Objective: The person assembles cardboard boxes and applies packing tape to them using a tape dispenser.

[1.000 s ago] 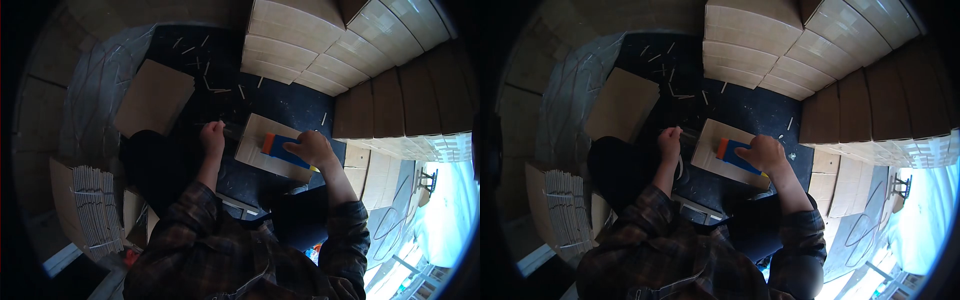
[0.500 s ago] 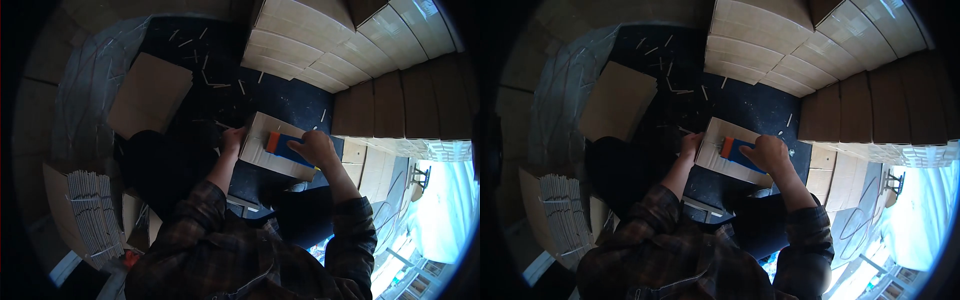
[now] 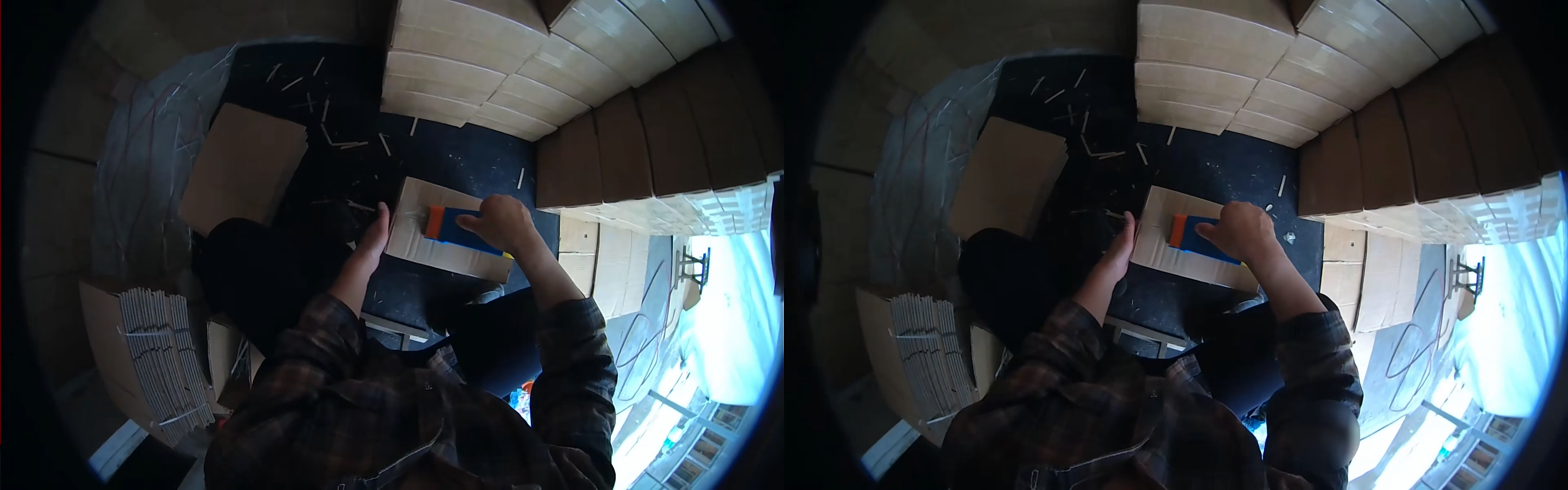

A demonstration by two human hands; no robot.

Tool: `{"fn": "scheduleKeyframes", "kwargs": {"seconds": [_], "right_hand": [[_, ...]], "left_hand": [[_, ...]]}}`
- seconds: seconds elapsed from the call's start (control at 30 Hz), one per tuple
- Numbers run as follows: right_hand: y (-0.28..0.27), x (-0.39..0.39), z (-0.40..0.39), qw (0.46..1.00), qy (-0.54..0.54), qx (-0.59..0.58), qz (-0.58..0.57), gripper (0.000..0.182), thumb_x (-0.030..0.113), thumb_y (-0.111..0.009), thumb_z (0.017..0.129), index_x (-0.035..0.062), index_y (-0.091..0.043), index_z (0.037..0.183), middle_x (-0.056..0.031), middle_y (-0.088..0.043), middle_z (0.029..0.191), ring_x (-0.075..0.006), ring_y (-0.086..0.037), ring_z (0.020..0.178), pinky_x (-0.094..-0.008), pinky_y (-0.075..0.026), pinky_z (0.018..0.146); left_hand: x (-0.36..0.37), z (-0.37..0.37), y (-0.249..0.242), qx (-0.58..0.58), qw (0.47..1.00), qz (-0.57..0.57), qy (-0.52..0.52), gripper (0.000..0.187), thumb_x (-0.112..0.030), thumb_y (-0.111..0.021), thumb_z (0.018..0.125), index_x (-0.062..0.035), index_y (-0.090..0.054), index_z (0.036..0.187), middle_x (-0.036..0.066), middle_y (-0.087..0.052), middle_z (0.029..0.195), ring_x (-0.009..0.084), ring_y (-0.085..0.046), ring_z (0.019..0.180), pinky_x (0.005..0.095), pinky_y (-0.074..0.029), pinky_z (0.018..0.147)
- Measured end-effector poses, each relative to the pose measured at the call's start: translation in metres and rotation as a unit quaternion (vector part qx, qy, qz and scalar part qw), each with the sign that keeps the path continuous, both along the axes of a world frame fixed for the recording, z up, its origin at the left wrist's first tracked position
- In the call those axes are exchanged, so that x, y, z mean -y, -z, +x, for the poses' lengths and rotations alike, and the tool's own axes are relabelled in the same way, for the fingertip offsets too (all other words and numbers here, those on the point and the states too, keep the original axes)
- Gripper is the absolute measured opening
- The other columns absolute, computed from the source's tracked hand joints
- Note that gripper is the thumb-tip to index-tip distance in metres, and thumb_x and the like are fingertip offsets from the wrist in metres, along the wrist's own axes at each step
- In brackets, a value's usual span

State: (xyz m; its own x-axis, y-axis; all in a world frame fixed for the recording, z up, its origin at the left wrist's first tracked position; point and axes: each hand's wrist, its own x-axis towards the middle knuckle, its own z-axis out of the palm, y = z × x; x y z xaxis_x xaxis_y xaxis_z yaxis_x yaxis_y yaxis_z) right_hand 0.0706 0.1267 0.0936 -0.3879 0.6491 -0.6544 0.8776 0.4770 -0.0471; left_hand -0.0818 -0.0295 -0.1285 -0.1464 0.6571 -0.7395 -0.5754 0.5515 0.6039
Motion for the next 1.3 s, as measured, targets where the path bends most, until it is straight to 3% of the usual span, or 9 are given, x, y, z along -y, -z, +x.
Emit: {"fn": "scheduleKeyframes", "kwargs": {"seconds": [0.03, 0.07, 0.13, 0.17, 0.23, 0.43, 0.6, 1.1, 1.3], "right_hand": [[-0.001, 0.000, 0.000, 1.000, -0.003, 0.006, -0.004, 0.053, 0.054, -0.062, 0.086, 0.0013, -0.072, 0.089, -0.0142, -0.069, 0.086, -0.0261, -0.069, 0.083, -0.0385, -0.055, 0.077], [-0.001, 0.001, 0.001, 1.000, -0.006, 0.012, -0.010, 0.054, 0.054, -0.062, 0.086, 0.0015, -0.072, 0.092, -0.0146, -0.070, 0.090, -0.0276, -0.069, 0.087, -0.0394, -0.055, 0.080], [-0.008, 0.000, -0.002, 1.000, 0.003, 0.012, -0.024, 0.053, 0.054, -0.061, 0.086, 0.0024, -0.072, 0.094, -0.0145, -0.070, 0.093, -0.0284, -0.069, 0.090, -0.0397, -0.054, 0.082], [-0.011, -0.001, -0.001, 0.999, 0.007, 0.013, -0.036, 0.053, 0.054, -0.061, 0.086, 0.0032, -0.072, 0.097, -0.0145, -0.070, 0.097, -0.0292, -0.068, 0.093, -0.0400, -0.053, 0.084], [-0.003, 0.000, 0.004, 1.000, -0.009, -0.007, -0.016, 0.054, 0.056, -0.061, 0.086, 0.0031, -0.073, 0.090, -0.0138, -0.070, 0.089, -0.0263, -0.068, 0.085, -0.0370, -0.054, 0.077], [-0.010, -0.010, 0.034, 0.996, -0.027, -0.072, -0.049, 0.057, 0.058, -0.062, 0.085, 0.0027, -0.073, 0.094, -0.0140, -0.069, 0.082, -0.0246, -0.069, 0.079, -0.0346, -0.054, 0.074], [-0.038, -0.027, 0.106, 0.985, 0.114, -0.110, -0.074, 0.057, 0.057, -0.067, 0.081, 0.0033, -0.072, 0.100, -0.0146, -0.070, 0.093, -0.0256, -0.069, 0.089, -0.0368, -0.054, 0.081], [0.029, -0.059, 0.221, 0.973, 0.156, -0.164, -0.052, 0.057, 0.050, -0.074, 0.078, -0.0016, -0.071, 0.102, -0.0181, -0.070, 0.090, -0.0257, -0.070, 0.081, -0.0343, -0.055, 0.077], [0.022, -0.064, 0.220, 0.980, 0.134, -0.129, -0.076, 0.059, 0.053, -0.071, 0.078, -0.0005, -0.071, 0.103, -0.0179, -0.070, 0.090, -0.0283, -0.069, 0.083, -0.0336, -0.055, 0.080]], "left_hand": [[-0.002, 0.006, -0.017, -0.001, 1.000, 0.001, 0.006, 0.081, -0.064, -0.033, 0.095, -0.0043, -0.025, 0.149, 0.016, -0.027, 0.154, 0.0254, -0.025, 0.143, 0.0399, -0.022, 0.115], [-0.002, 0.015, -0.035, -0.197, 0.980, 0.026, 0.024, 0.082, -0.060, -0.043, 0.093, -0.0036, -0.022, 0.149, 0.016, -0.024, 0.155, 0.0269, -0.025, 0.143, 0.0430, -0.021, 0.116], [0.000, 0.028, -0.081, -0.549, 0.818, 0.113, 0.128, 0.100, -0.051, -0.069, 0.081, -0.0051, -0.014, 0.151, 0.016, -0.016, 0.157, 0.0299, -0.020, 0.144, 0.0541, -0.019, 0.115], [0.001, 0.035, -0.090, -0.549, 0.817, 0.117, 0.133, 0.100, -0.051, -0.069, 0.081, -0.0051, -0.014, 0.151, 0.016, -0.016, 0.157, 0.0299, -0.020, 0.144, 0.0541, -0.019, 0.115], [0.003, 0.046, -0.100, -0.687, 0.616, 0.132, 0.362, 0.108, -0.055, -0.073, 0.075, -0.0073, -0.013, 0.151, 0.015, -0.014, 0.157, 0.0291, -0.012, 0.146, 0.0570, -0.018, 0.115], [0.001, 0.050, -0.093, -0.713, 0.581, 0.109, 0.376, 0.120, -0.063, -0.074, 0.067, -0.0063, -0.011, 0.151, 0.013, -0.005, 0.159, 0.0261, -0.001, 0.148, 0.0566, -0.014, 0.116], [0.000, 0.052, -0.091, -0.715, 0.579, 0.097, 0.381, 0.119, -0.062, -0.073, 0.068, -0.0065, -0.010, 0.152, 0.011, -0.006, 0.159, 0.0258, -0.002, 0.148, 0.0563, -0.013, 0.116], [-0.022, 0.089, -0.114, -0.713, 0.553, 0.024, 0.430, 0.113, -0.059, -0.072, 0.071, -0.0005, -0.015, 0.150, 0.016, -0.011, 0.159, 0.0297, -0.006, 0.147, 0.0586, -0.006, 0.115], [-0.064, 0.182, -0.106, -0.651, 0.530, 0.245, 0.485, 0.110, -0.070, -0.058, 0.076, 0.0039, -0.018, 0.148, 0.019, -0.012, 0.158, 0.0311, -0.004, 0.147, 0.0494, -0.004, 0.118]]}}
